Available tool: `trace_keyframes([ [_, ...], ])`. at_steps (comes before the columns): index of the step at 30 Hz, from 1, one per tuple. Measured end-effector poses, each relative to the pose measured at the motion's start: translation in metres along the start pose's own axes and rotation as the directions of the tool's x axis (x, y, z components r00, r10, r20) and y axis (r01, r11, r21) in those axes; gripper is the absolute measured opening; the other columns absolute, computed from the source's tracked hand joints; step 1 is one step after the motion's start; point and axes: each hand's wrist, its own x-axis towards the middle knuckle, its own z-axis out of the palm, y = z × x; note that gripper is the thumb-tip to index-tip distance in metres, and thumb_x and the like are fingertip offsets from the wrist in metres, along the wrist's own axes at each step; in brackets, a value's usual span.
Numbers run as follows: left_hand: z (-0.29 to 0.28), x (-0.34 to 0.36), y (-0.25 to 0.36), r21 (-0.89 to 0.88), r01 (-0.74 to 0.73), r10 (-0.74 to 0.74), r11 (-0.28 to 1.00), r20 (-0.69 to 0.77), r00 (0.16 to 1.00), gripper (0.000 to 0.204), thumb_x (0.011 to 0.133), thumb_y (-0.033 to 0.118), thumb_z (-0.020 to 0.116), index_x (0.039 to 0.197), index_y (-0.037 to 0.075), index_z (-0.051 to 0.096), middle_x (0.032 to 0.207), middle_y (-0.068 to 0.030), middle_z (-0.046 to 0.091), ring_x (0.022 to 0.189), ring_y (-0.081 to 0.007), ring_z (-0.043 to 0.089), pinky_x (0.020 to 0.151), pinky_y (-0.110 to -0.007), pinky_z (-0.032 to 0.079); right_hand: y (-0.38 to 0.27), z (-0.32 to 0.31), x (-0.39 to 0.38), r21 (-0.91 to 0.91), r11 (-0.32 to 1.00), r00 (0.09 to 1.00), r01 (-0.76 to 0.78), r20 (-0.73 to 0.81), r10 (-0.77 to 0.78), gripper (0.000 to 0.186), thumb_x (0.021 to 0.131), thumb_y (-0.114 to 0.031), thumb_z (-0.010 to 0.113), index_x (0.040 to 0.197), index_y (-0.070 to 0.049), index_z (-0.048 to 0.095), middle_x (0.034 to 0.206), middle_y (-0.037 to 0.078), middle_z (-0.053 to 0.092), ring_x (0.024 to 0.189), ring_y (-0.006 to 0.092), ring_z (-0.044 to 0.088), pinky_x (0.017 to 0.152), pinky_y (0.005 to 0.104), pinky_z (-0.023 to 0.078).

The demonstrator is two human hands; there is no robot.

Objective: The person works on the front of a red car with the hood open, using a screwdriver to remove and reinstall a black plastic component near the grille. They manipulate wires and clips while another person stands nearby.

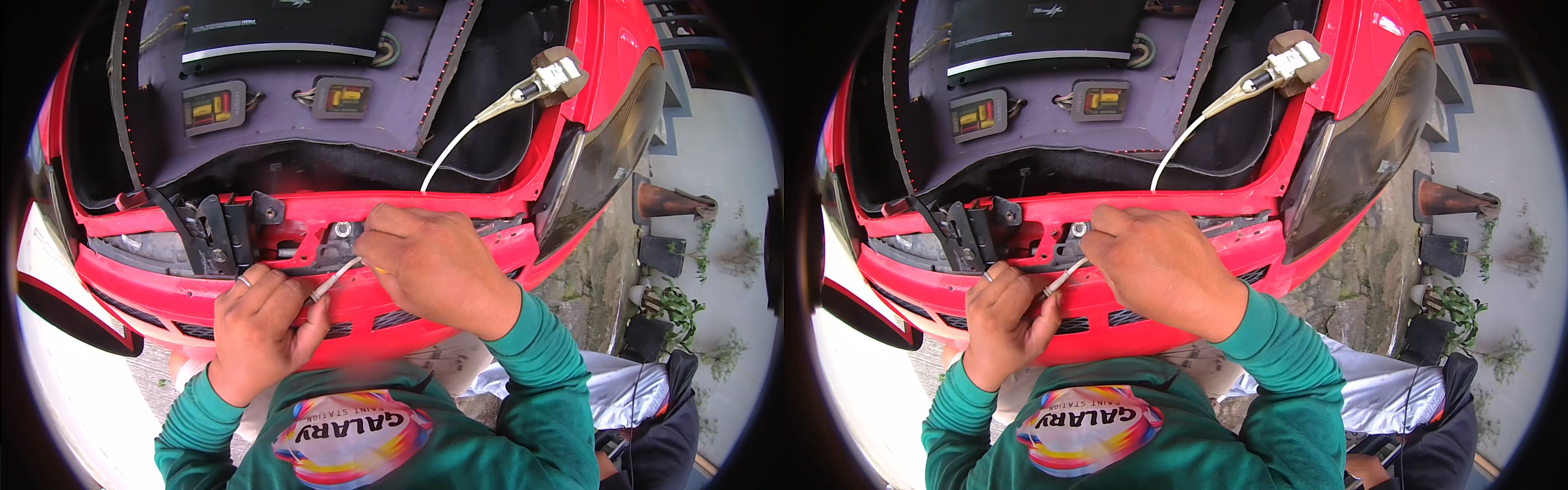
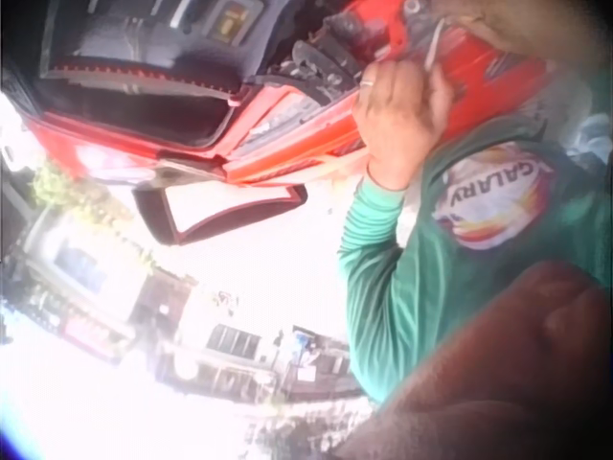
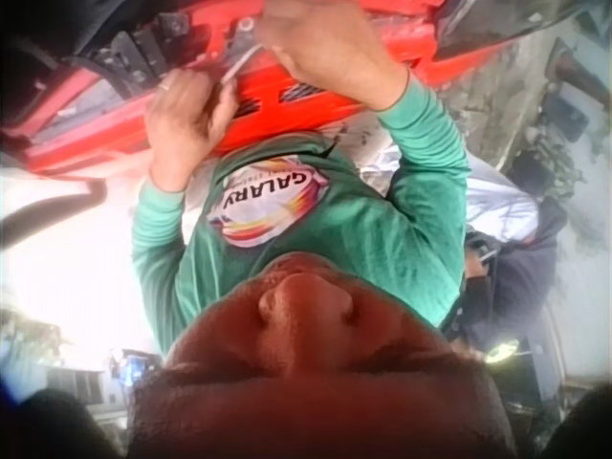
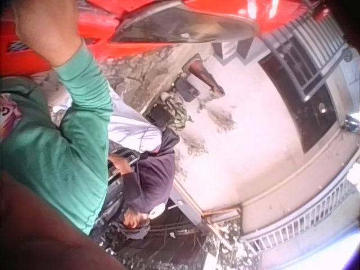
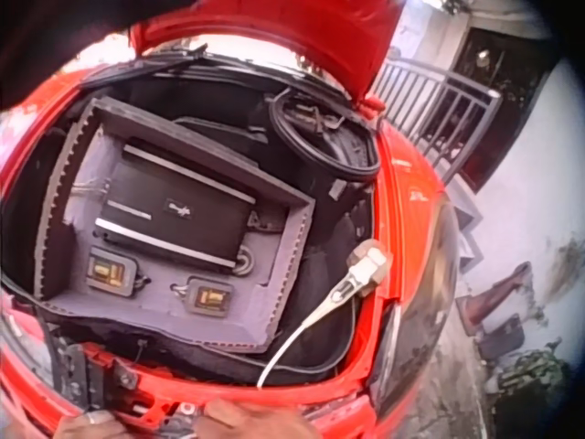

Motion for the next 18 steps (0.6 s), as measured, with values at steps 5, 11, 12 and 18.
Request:
trace_keyframes([
  [5, 0.003, 0.004, 0.004, 0.007, 0.022, -0.022, 1.000, 0.004, 1.000, 0.020, 0.083, 0.014, 0.090, 0.099, 0.004, 0.081, 0.080, -0.0074, 0.068, 0.069, -0.0273, 0.061, 0.061, -0.040, 0.051, -0.005, -0.004, 0.004, -0.002, 1.000, 0.999, 0.000, 0.035, 0.000, 0.004, 0.085, -0.009, 0.071, 0.087, -0.006, 0.068, 0.095, 0.009, 0.066, 0.085, 0.0330, 0.071, 0.066, 0.0481, 0.057],
  [11, 0.004, 0.006, 0.009, 0.046, 0.060, -0.062, 0.997, 0.038, 0.997, 0.020, 0.088, 0.016, 0.088, 0.103, 0.005, 0.081, 0.081, -0.0077, 0.069, 0.073, -0.0273, 0.062, 0.063, -0.040, 0.052, -0.001, 0.000, 0.003, 0.013, 0.999, 0.999, 0.035, 0.000, -0.035, 0.008, 0.084, -0.005, 0.072, 0.090, -0.007, 0.067, 0.094, 0.008, 0.065, 0.080, 0.0328, 0.070, 0.063, 0.0464, 0.055],
  [12, 0.005, 0.005, 0.009, 0.054, 0.057, -0.059, 0.997, 0.035, 0.998, 0.020, 0.088, 0.017, 0.087, 0.104, 0.005, 0.081, 0.081, -0.0079, 0.069, 0.073, -0.0274, 0.062, 0.064, -0.041, 0.053, -0.001, 0.001, 0.002, 0.015, 0.999, 0.999, 0.036, -0.002, -0.036, 0.008, 0.084, -0.005, 0.073, 0.090, -0.006, 0.067, 0.094, 0.008, 0.065, 0.080, 0.0330, 0.070, 0.063, 0.0464, 0.055],
  [18, 0.008, 0.002, 0.008, 0.081, 0.057, -0.059, 0.995, 0.026, 0.998, 0.023, 0.091, 0.019, 0.086, 0.108, 0.005, 0.081, 0.081, -0.0088, 0.071, 0.076, -0.0283, 0.066, 0.066, -0.042, 0.055, -0.001, 0.005, 0.003, 0.023, 0.999, 1.000, 0.030, 0.002, -0.030, 0.009, 0.085, -0.005, 0.073, 0.092, -0.006, 0.067, 0.097, 0.009, 0.065, 0.082, 0.0340, 0.071, 0.065, 0.0466, 0.056],
])
